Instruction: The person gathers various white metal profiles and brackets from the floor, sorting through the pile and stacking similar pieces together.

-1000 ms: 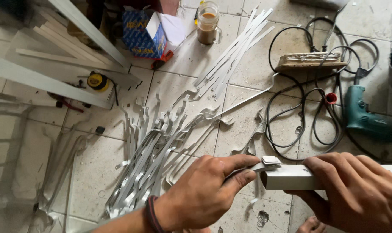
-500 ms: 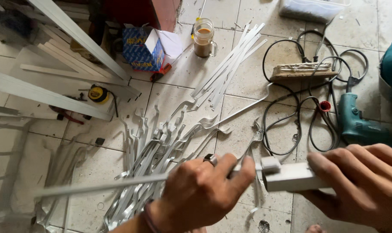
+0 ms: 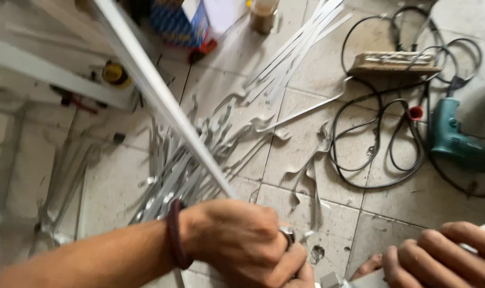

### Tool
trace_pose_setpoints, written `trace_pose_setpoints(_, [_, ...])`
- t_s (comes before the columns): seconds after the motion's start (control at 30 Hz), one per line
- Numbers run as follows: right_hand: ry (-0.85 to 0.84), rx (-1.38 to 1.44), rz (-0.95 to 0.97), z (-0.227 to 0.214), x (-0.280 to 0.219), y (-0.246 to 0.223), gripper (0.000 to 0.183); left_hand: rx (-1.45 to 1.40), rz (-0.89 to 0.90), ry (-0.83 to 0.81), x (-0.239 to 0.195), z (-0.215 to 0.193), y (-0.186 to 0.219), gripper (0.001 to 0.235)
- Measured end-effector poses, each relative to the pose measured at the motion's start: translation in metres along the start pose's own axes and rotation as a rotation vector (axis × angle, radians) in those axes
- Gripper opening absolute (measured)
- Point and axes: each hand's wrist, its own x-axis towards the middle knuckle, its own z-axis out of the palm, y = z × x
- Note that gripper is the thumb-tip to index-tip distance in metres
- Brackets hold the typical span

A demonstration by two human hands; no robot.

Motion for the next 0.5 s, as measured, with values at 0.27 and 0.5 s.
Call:
trace_pose_setpoints(0.27, [-0.5, 0.272, -0.218, -0.007, -0.041, -0.043, 0.037, 0.095, 0.387, 0.141, 0.031, 0.032, 0.023, 0.045])
trace_pose_setpoints(0.5, [-0.626, 0.355, -0.462, -0.007, -0.035, -0.034, 0.039, 0.235, 0.644, 0.055, 0.05, 0.045, 0.043, 0.035])
